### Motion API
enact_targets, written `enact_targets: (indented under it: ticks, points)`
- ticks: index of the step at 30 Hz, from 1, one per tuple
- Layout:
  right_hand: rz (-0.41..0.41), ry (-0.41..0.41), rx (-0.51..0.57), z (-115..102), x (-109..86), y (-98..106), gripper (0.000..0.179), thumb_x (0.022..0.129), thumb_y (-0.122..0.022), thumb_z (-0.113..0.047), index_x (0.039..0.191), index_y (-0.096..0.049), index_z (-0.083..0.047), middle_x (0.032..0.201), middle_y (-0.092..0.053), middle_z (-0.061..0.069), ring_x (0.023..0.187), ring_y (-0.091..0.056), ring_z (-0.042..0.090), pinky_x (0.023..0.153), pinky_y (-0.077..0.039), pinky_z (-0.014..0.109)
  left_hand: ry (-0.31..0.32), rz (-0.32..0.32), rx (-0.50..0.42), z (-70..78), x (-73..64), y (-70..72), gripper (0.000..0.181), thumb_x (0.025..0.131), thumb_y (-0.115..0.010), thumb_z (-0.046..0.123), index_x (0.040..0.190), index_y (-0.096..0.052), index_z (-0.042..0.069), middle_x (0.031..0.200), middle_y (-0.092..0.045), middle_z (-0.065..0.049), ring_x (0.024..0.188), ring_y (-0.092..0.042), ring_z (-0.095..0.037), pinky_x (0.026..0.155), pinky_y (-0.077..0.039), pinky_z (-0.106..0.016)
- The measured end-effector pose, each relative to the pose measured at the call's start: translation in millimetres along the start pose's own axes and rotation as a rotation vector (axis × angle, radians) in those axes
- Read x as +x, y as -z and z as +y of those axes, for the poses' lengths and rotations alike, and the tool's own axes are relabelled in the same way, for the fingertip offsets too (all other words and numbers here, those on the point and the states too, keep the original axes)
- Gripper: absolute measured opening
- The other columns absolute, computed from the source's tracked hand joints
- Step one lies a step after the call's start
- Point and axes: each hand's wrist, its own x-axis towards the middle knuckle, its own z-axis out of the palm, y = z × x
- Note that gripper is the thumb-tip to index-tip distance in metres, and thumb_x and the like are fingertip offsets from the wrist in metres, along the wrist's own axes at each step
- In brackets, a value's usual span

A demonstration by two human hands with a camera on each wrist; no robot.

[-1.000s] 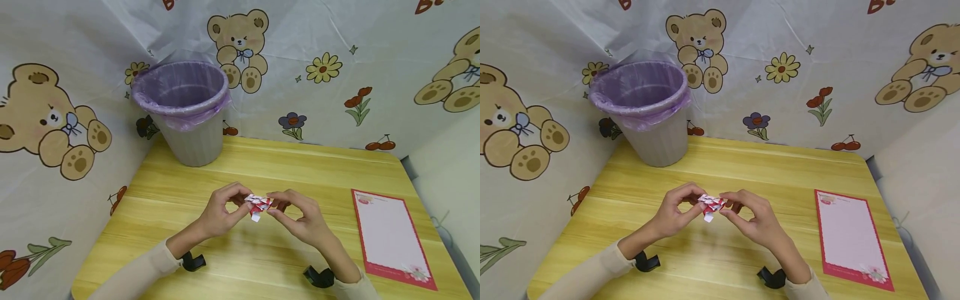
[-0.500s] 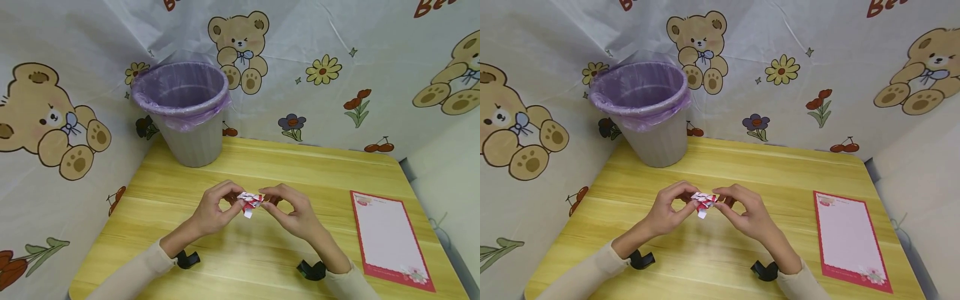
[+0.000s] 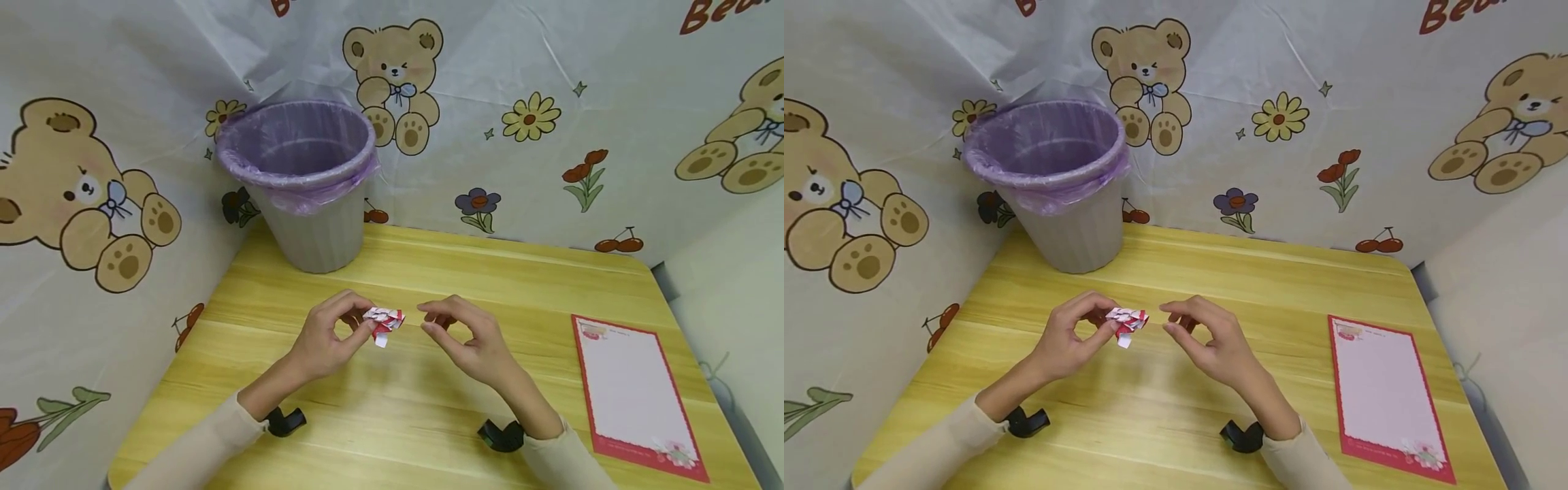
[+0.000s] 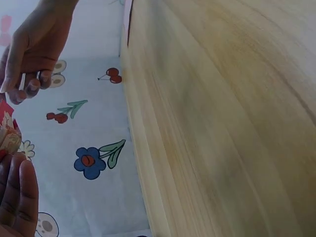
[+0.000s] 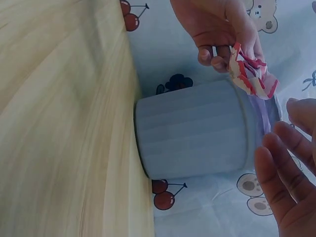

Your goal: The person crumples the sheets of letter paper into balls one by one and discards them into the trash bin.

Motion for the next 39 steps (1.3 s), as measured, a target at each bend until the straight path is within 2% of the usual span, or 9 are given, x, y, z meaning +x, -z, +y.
enact_targets:
  ticks: [8, 18, 23, 31, 39]
  points:
    - [0.023, -0.004, -0.009, 10, 3.8, -2, 0.042, 0.088, -0.078, 0.01, 0.124, -0.076, -0.01, 0.095, -0.075, 0.002, 0.082, -0.067, 0.009, 0.075, -0.06, 0.018, 0.012, 0.046, 0.054, -4.5, 1.9, 12.5, 0.018, 0.097, -0.076, 0.005, 0.113, -0.073, 0.012, 0.101, -0.074, 0.0, 0.084, -0.069, -0.008, 0.071, -0.063, -0.024]
    - [0.016, -0.117, -0.018, 26, 5.1, -4, 0.042, 0.091, -0.077, 0.009, 0.125, -0.077, -0.016, 0.1, -0.075, 0.001, 0.083, -0.068, 0.01, 0.074, -0.061, 0.021, 0.013, 0.128, 0.12, -16.3, 6.0, 30.4, 0.02, 0.096, -0.077, 0.004, 0.114, -0.075, 0.012, 0.1, -0.074, 0.0, 0.084, -0.068, -0.01, 0.069, -0.063, -0.028]
    - [0.008, -0.155, -0.019, 31, 9.0, -3, 0.039, 0.093, -0.077, 0.005, 0.125, -0.076, -0.018, 0.103, -0.075, 0.002, 0.083, -0.068, 0.011, 0.075, -0.062, 0.022, 0.035, 0.162, 0.142, -19.1, 7.3, 38.7, 0.02, 0.095, -0.077, 0.004, 0.113, -0.075, 0.012, 0.1, -0.073, 0.0, 0.086, -0.067, -0.008, 0.071, -0.061, -0.021]
    - [-0.015, -0.199, -0.001, 36, 17.1, -3, 0.035, 0.095, -0.077, 0.002, 0.125, -0.076, -0.017, 0.104, -0.075, 0.003, 0.084, -0.068, 0.013, 0.075, -0.062, 0.024, 0.066, 0.226, 0.11, -21.7, 11.7, 48.7, 0.019, 0.094, -0.077, 0.001, 0.112, -0.075, 0.008, 0.101, -0.074, -0.004, 0.085, -0.067, -0.006, 0.072, -0.058, -0.013]
    - [-0.039, -0.256, 0.023, 39, 29.6, -5, 0.031, 0.097, -0.078, -0.004, 0.125, -0.077, -0.019, 0.104, -0.073, -0.002, 0.086, -0.066, 0.015, 0.077, -0.063, 0.025, 0.043, 0.263, 0.181, -21.7, 13.2, 68.4, 0.021, 0.093, -0.079, 0.0, 0.113, -0.075, 0.005, 0.102, -0.074, -0.005, 0.085, -0.066, -0.004, 0.072, -0.055, -0.01]
